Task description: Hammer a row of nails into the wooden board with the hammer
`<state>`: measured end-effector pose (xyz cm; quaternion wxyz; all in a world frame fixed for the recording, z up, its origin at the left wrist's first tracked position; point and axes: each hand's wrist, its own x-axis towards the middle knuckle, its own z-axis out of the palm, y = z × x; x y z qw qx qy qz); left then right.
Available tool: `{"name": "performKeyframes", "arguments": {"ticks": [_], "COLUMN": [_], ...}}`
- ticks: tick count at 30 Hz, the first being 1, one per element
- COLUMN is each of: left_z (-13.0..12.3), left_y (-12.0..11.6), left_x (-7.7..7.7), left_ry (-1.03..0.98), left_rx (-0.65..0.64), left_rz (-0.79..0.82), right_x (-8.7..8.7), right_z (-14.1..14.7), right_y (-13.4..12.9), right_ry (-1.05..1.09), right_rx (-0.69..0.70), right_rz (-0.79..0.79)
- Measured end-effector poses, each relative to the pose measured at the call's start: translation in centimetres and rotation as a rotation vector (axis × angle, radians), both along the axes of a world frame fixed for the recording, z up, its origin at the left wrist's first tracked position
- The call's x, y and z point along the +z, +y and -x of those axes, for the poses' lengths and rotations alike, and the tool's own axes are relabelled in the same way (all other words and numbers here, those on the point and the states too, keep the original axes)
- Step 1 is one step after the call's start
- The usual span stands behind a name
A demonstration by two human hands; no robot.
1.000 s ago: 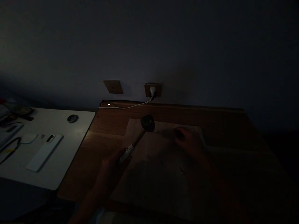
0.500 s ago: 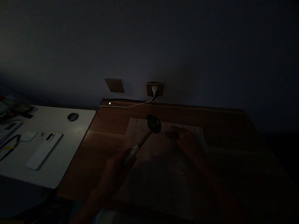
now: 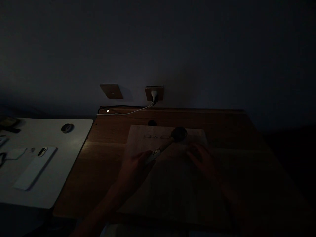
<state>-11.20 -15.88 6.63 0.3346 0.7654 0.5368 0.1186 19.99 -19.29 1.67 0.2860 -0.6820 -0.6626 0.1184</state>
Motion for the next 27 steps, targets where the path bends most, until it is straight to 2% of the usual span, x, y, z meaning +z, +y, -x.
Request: {"name": "performKeyframes", "arguments": {"ticks": [5, 7, 9, 12, 17, 19, 21, 24, 27], "left_z": [0.8, 1.1, 1.4, 2.0, 3.4, 3.7, 3.9, 4.0, 4.2], "left_y": [0.2, 0.1, -0.2, -0.7, -1.5, -1.7, -1.9, -2.1, -2.3], "left_x": [0.9, 1.3, 1.4, 1.2, 0.6, 0.7, 0.9, 1.2, 1.2], "left_ry": [-0.075, -0.098, -0.108, -0.114, -0.103, -0.095, -0.089, -0.099, -0.105], "left_rx": [0.015, 0.043, 0.091, 0.176, 0.279, 0.313, 0.341, 0.37, 0.382], "left_rz": [0.025, 0.028, 0.031, 0.017, -0.038, -0.035, -0.028, -0.007, 0.001], "right_x": [-1.0, -1.3, -1.2, -0.2, 1.2, 1.1, 0.6, -0.1, -0.4], "right_z": [1.1, 1.7, 2.1, 2.0, -0.1, -0.9, -1.1, -0.7, -0.1], "right_y": [-5.4, -6.6, -6.9, -5.0, 1.4, 3.8, 5.5, 6.5, 6.4], "right_ry": [-0.09, -0.168, -0.193, -0.122, -0.013, -0.019, -0.025, -0.035, -0.056], "right_rx": [0.163, 0.208, 0.272, 0.337, 0.215, 0.136, 0.116, 0.137, 0.153], "right_rz": [0.195, 0.265, 0.302, 0.294, 0.132, 0.075, 0.053, 0.053, 0.056]}}
